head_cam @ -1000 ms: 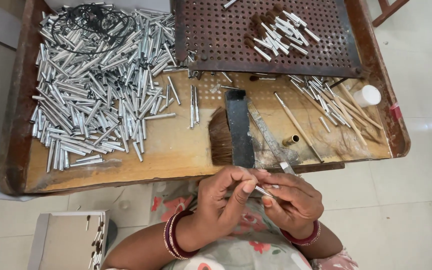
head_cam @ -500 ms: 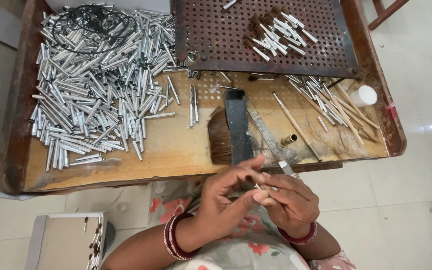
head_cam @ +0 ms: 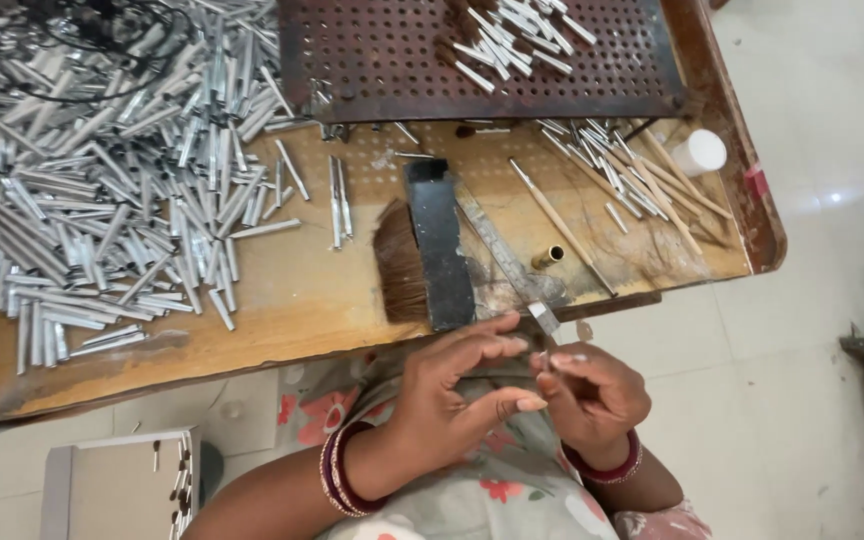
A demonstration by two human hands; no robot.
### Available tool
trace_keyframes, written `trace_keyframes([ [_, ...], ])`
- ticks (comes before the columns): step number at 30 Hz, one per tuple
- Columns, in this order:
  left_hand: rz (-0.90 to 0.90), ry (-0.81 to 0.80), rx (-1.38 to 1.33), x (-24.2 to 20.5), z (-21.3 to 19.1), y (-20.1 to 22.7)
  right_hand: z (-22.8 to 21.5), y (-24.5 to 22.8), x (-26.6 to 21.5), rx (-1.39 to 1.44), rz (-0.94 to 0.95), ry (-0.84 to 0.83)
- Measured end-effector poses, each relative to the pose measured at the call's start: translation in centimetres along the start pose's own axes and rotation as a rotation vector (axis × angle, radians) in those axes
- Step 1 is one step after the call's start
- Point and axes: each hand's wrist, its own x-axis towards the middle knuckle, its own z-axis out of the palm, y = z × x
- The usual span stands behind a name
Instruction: The person repeatedly picks up small metal rods and inserts them into a small cylindrical metal piece held in the other hand. The assembled parts are then placed onto a perforated metal tray on the table. The person continues this repetitive assembly process throughout the video.
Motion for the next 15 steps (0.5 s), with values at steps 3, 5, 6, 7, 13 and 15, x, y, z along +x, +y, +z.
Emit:
trace_keyframes([
  [3,0.027,-0.129,0.243,0.1,-0.2,-0.7,-1.4,0.7,-0.1,-0.235,0.014,0.069],
  [5,0.044,-0.217,0.387,0.4,-0.1,-1.7,-1.8,1.2,0.2,-0.44,-0.063,0.064],
  [6,0.032,-0.286,0.494,0.8,0.0,-2.1,-1.8,1.3,0.3,-0.513,-0.138,0.079],
  [7,0.015,-0.359,0.601,0.9,0.1,-2.5,-1.6,1.4,0.3,-0.584,-0.21,0.093],
  [13,0.219,-0.271,0.751,1.3,0.6,-4.3,-2.0,1.7,0.3,-0.686,-0.237,-0.023],
  [15,0.17,-0.308,0.736,1.5,0.5,-4.1,-2.0,1.6,0.5,-0.695,-0.243,-0.04],
])
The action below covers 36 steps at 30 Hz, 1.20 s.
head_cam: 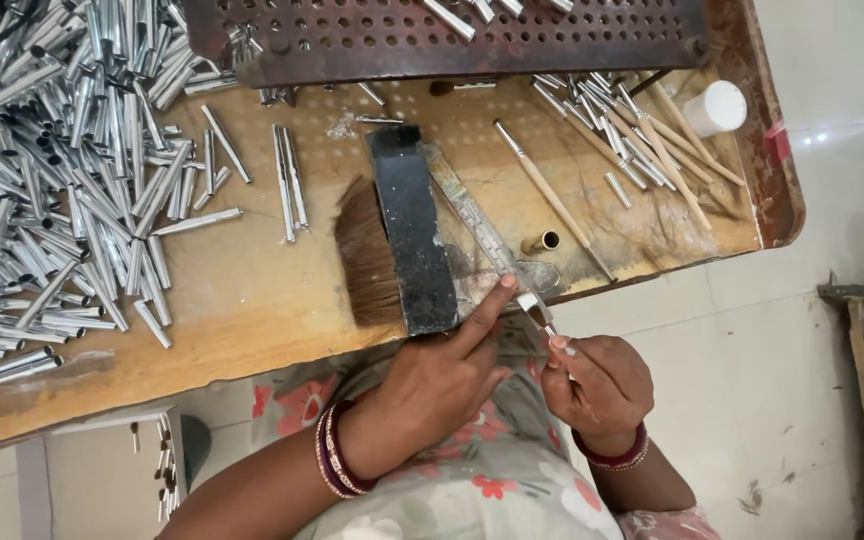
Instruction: The person repeatedly picks up small metal rods and inserts them into a small cylindrical metal piece held in the other hand. The assembled parts are then placed onto a perforated metal tray on the table. The person continues this repetitive assembly process throughout the video.
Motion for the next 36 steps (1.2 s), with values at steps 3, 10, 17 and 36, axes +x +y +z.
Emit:
trace_keyframes([
  [3,-0.024,-0.053,-0.015,0.1,0.0,0.0,-0.1,-0.1,0.3,-0.016,-0.016,-0.016],
  [10,-0.009,0.201,-0.39,-0.5,-1.1,1.4,-0.7,-0.8,-0.6,0.208,0.174,0.06],
  [17,-0.261,0.24,-0.98,-1.9,-1.6,2.3,-1.2,-3.0,4.4,0.519,-0.345,-0.226],
  [36,-0.163,0.102,0.072,0.2,-13.3,-2.7,1.8,-1.5,22.9,-0.21,-0.153,-0.111],
])
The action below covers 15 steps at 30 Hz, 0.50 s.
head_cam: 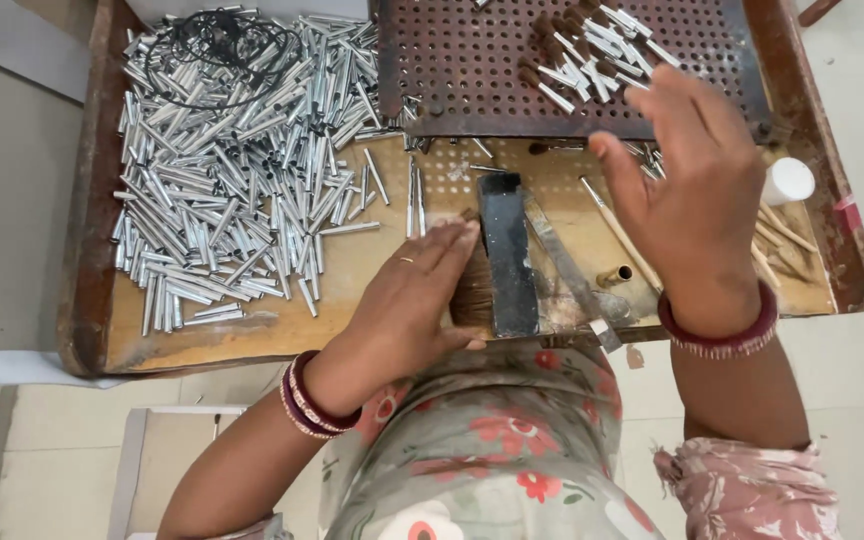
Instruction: The person repeatedly picks up small metal rods and inserts them into a small cylindrical metal piece held in the other hand. The assembled parts are then placed onto a perforated metal tray on the table. The person continues this repetitive assembly process throughout the video.
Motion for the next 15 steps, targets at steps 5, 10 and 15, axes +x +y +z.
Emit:
trace_keyframes([
  [5,-0.106,-0.286,0.129,-1.1,1.9,-0.8,-0.8,-3.5,-5.8,0.322,0.092,-0.06],
  [10,-0.089,0.169,-0.275,-2.9,3.1,1.5,0.4,-5.4,-10.3,0.603,0.194,-0.275],
  [15,-0.109,0.402,-0.873,-3.8,6.8,2.3,1.2,-6.2,-12.2,0.616,0.265,-0.29],
])
